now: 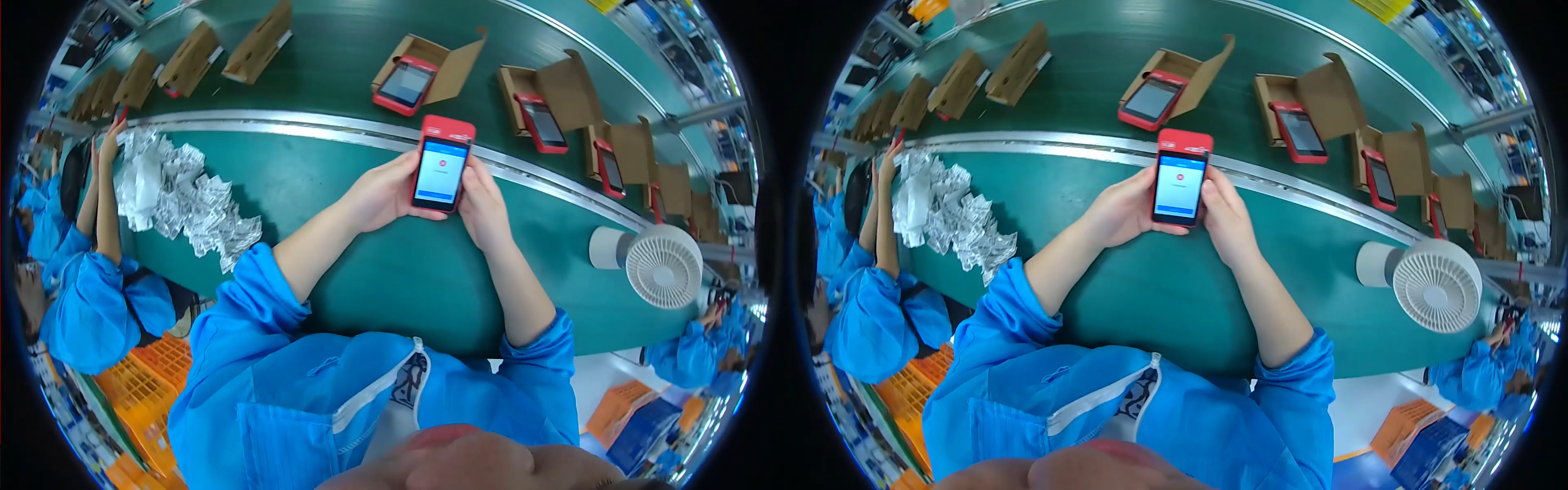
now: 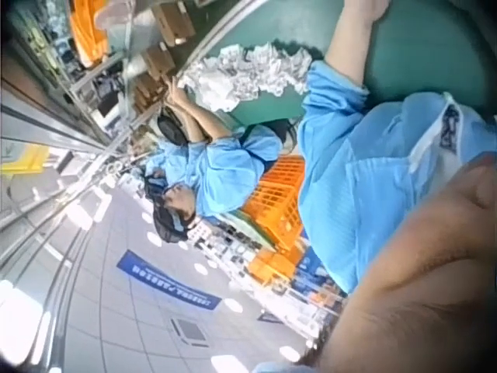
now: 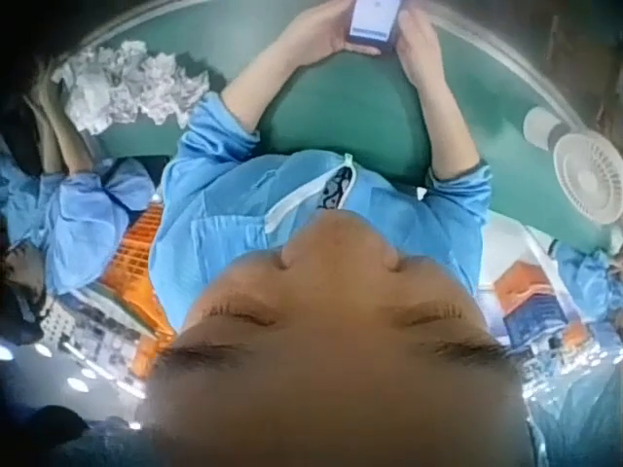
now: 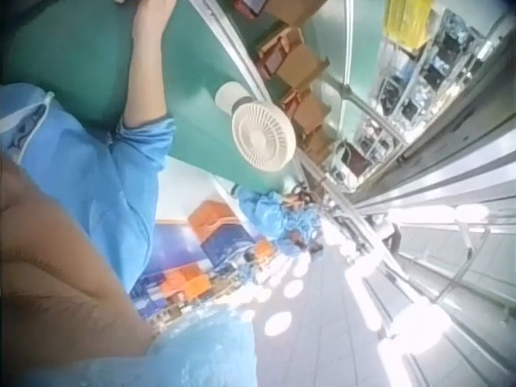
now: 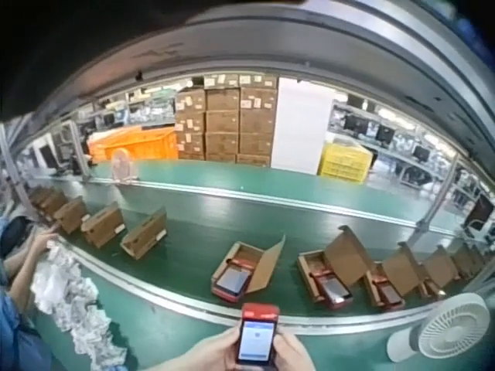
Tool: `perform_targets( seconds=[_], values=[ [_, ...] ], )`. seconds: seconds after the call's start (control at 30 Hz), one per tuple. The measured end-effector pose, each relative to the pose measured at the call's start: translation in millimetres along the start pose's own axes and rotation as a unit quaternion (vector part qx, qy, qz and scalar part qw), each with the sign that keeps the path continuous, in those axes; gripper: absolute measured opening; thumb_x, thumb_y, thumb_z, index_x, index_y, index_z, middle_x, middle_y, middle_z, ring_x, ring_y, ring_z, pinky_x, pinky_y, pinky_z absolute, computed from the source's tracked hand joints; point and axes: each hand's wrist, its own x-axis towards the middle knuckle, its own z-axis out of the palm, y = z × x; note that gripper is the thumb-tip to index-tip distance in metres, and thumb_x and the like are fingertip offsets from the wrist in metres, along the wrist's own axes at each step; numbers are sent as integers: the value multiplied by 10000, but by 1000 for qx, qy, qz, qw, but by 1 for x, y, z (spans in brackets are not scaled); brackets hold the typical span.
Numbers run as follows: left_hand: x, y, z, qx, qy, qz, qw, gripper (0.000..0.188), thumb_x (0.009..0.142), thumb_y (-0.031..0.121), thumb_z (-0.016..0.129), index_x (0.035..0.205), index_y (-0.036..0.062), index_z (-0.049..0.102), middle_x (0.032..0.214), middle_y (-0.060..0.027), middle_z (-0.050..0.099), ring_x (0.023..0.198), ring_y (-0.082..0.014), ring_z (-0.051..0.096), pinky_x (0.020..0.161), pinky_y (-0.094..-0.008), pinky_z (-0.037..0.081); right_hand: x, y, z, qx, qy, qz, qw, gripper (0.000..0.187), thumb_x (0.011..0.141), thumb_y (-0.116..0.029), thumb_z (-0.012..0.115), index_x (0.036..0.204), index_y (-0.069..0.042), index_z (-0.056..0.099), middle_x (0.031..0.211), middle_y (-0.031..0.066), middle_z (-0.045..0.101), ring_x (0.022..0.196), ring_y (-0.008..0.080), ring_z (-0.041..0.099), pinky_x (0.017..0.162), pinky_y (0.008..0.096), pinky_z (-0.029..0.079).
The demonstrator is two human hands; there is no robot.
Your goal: Inspecting and testing handheld electronic devices on a production line.
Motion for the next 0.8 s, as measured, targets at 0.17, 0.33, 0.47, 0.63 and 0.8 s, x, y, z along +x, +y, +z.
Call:
perform_targets(
  seconds=[0.17, 0.33, 0.47, 0.63, 0.8],
  values=[
    [1, -2, 4, 22, -6, -3, 1000, 517, 1024, 417, 252, 1438, 111, 282, 1351, -147, 462, 1163, -327, 554, 886, -478, 532, -8, -15, 8, -4, 19, 34, 999, 489, 984, -231, 446, 1401, -2, 334, 1252, 96, 515, 1099, 158, 522, 909, 297, 432],
    [-5, 1, 6, 33, -18, 19, 999, 742, 819, 52, 513, 1474, 101, 167, 1359, -192, 425, 1193, -322, 528, 928, -496, 507, -7, -15, 6, -57, -53, 0, 997, 650, 882, -93, 552, 1438, 8, 231, 1324, 144, 468, 1205, 207, 480, 1007, 328, 386],
    [-8, 2, 6, 56, -6, 18, 998, 753, 797, 21, 477, 1475, 98, 158, 1360, -194, 423, 1196, -323, 526, 938, -497, 500, -5, -15, 12, -105, -63, 0, 992, 710, 855, -46, 579, 1447, 11, 193, 1364, 151, 437, 1254, 217, 449, 1047, 342, 353],
    [-9, 3, 4, 38, -14, 20, 999, 758, 792, 12, 468, 1476, 99, 151, 1366, -193, 418, 1206, -323, 517, 942, -498, 498, -4, -9, 9, -81, -58, -6, 995, 702, 852, -79, 594, 1440, 14, 220, 1369, 154, 432, 1268, 228, 436, 1065, 361, 338],
    [-8, 4, 3, 41, -3, 7, 999, 781, 774, -14, 466, 1478, 99, 148, 1381, -185, 400, 1224, -323, 501, 952, -501, 492, -1, -4, 4, -53, -54, -9, 997, 659, 863, -66, 553, 1432, 23, 234, 1362, 160, 441, 1264, 226, 447, 1062, 353, 343]
  ],
)
